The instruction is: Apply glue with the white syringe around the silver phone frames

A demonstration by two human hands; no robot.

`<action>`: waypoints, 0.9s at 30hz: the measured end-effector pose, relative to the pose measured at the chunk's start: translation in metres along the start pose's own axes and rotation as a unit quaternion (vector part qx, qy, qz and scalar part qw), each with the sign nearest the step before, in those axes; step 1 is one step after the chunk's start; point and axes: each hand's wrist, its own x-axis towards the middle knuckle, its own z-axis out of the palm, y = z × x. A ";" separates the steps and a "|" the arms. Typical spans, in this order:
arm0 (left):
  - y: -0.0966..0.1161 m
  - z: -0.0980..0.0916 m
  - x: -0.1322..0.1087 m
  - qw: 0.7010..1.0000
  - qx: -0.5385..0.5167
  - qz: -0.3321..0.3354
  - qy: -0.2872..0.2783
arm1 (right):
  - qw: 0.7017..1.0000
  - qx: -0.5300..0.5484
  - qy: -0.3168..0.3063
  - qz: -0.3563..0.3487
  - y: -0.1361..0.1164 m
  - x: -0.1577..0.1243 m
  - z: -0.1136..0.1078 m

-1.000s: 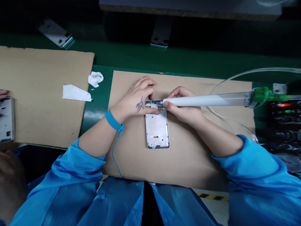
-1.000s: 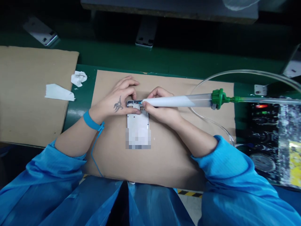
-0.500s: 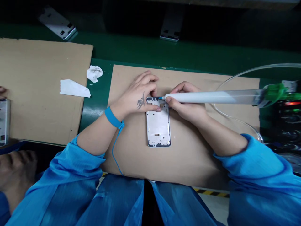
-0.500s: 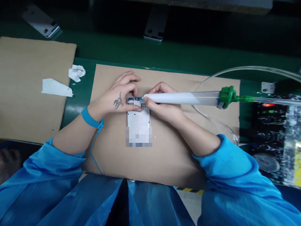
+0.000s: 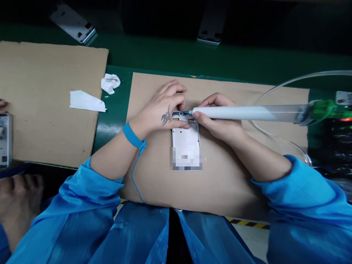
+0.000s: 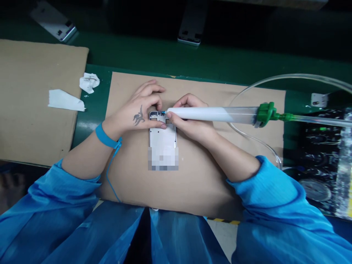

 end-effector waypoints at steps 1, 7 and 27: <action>0.000 0.000 0.000 1.000 -0.002 0.000 0.000 | 1.000 0.002 -0.003 0.001 -0.001 0.000 0.000; 0.002 0.000 0.001 1.000 0.004 -0.007 -0.006 | 1.000 -0.021 -0.015 -0.001 -0.002 0.000 -0.001; 0.004 -0.002 0.001 1.000 0.003 -0.007 -0.012 | 1.000 0.008 -0.006 -0.002 0.001 0.001 -0.003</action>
